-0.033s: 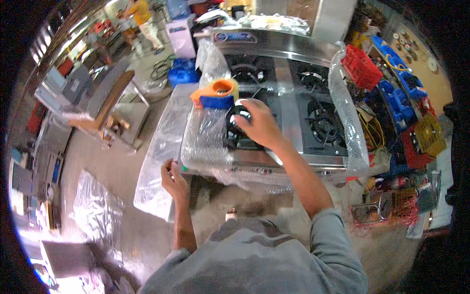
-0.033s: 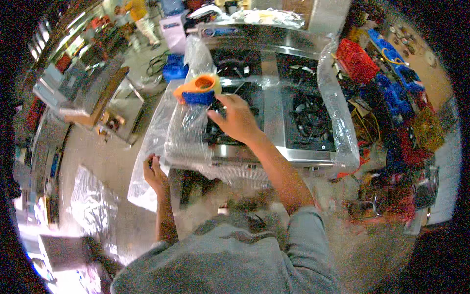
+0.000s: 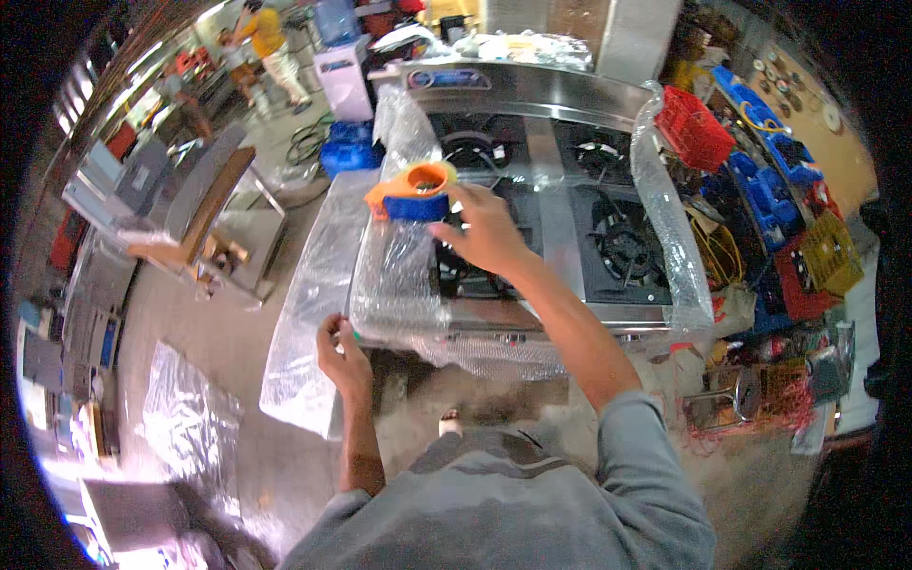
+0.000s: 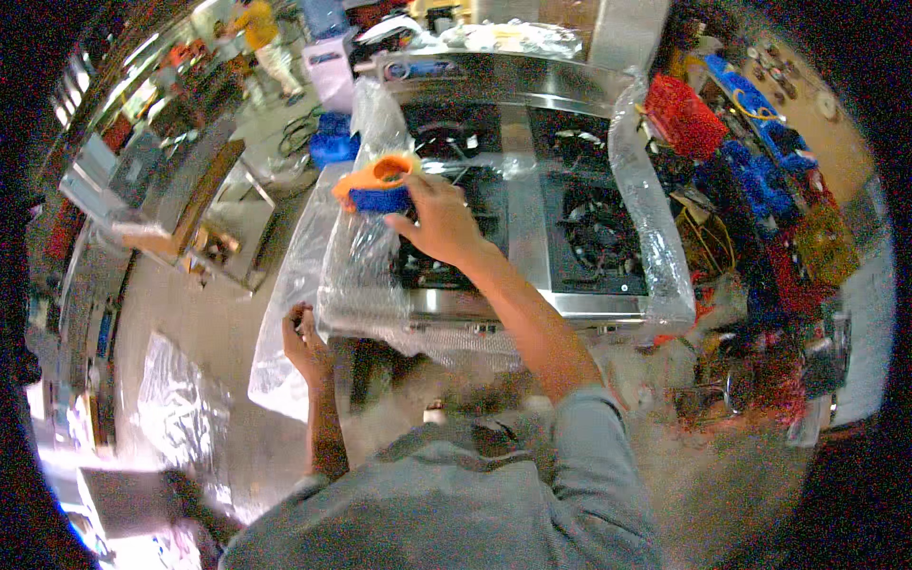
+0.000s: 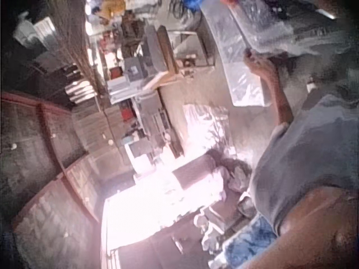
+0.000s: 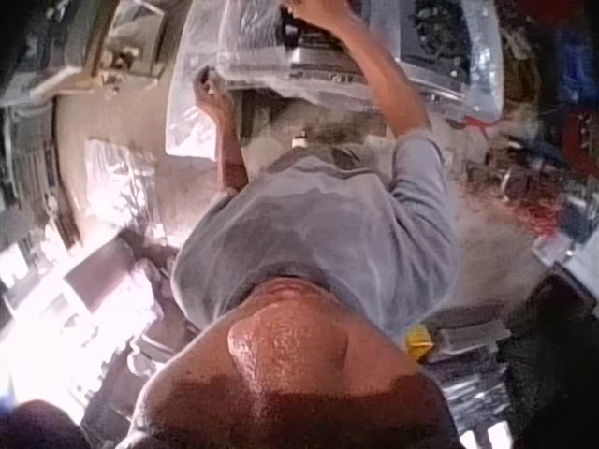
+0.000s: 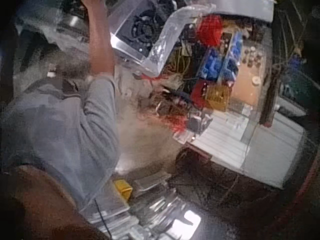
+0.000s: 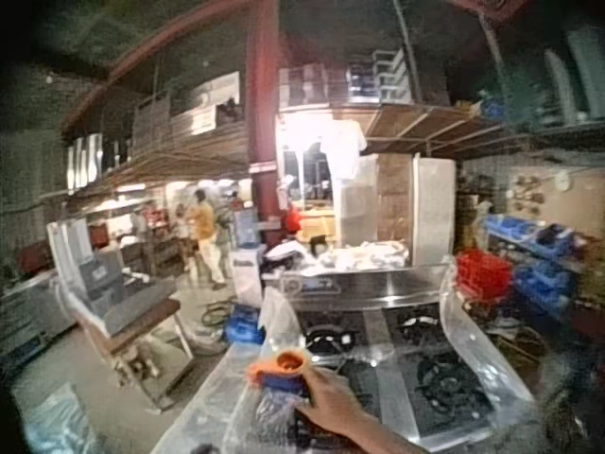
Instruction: The person wraps a stainless steel gas stove with bubble wrap and secures it with packing tape. They smooth the wrap, cut tape, and seal edges while moving around the appliance.
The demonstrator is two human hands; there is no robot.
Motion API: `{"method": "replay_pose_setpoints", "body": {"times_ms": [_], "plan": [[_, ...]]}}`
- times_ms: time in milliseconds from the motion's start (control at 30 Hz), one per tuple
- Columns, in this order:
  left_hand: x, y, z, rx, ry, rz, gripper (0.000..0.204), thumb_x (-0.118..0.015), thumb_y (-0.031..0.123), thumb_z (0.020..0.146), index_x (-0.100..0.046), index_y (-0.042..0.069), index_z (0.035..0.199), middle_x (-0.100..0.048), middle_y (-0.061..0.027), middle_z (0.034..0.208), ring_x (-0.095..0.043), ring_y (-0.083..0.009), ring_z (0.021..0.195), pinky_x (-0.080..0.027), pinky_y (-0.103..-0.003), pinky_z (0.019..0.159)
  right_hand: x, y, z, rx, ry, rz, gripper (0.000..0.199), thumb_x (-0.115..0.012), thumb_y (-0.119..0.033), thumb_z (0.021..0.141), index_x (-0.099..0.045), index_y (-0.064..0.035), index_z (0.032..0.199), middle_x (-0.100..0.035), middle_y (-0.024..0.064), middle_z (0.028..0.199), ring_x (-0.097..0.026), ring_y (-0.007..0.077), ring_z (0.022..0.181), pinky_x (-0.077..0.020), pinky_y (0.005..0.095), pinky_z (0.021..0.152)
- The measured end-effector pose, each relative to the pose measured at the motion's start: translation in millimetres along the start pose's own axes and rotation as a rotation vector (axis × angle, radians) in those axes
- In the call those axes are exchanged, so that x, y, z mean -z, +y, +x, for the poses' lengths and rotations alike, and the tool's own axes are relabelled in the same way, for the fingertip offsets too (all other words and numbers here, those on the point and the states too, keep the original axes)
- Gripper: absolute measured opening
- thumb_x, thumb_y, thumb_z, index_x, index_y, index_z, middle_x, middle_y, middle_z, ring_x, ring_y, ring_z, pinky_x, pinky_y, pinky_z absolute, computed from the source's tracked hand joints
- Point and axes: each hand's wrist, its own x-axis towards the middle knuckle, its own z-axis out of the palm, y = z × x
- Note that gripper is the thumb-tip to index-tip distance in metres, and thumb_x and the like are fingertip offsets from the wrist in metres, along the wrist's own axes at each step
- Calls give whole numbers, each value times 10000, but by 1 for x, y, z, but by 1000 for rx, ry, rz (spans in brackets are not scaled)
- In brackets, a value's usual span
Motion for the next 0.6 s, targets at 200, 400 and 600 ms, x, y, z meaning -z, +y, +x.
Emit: {"method": "replay_pose_setpoints", "body": {"times_ms": [200, 400, 600], "plan": [[-50, 37, -8, -340, -309, 188, 491, -638, 142, 888, -503, -22, 1331, -504, -225, 1368, -447, -388, 1271, -324, -467, 1092, -71, 51, 45, -89, -237, -294, 516, -734, -436, 807, -632, -105, 1189, -633, 85, 1174, -535, 292, 1197, -361, 644, 974], [-86, 25, -8, -484, -336, 294, 571, -608, 284, 951, -463, -74, 1372, -448, -299, 1419, -407, -442, 1329, -275, -520, 1131, 25, 57, 11, -29, 4, -134, 472, -757, -395, 792, -630, -34, 1067, -638, 165, 1108, -528, 391, 1155, -413, 486, 989], [-102, -23, 15, -427, -265, 806, 671, -452, 479, 1011, -441, -66, 1402, -434, -311, 1432, -370, -450, 1362, -249, -496, 1155, 248, 73, -117, -270, 59, 240, 498, -763, -377, 822, -610, 4, 1102, -614, 199, 1064, -572, 362, 1038, -441, 446, 934]]}}
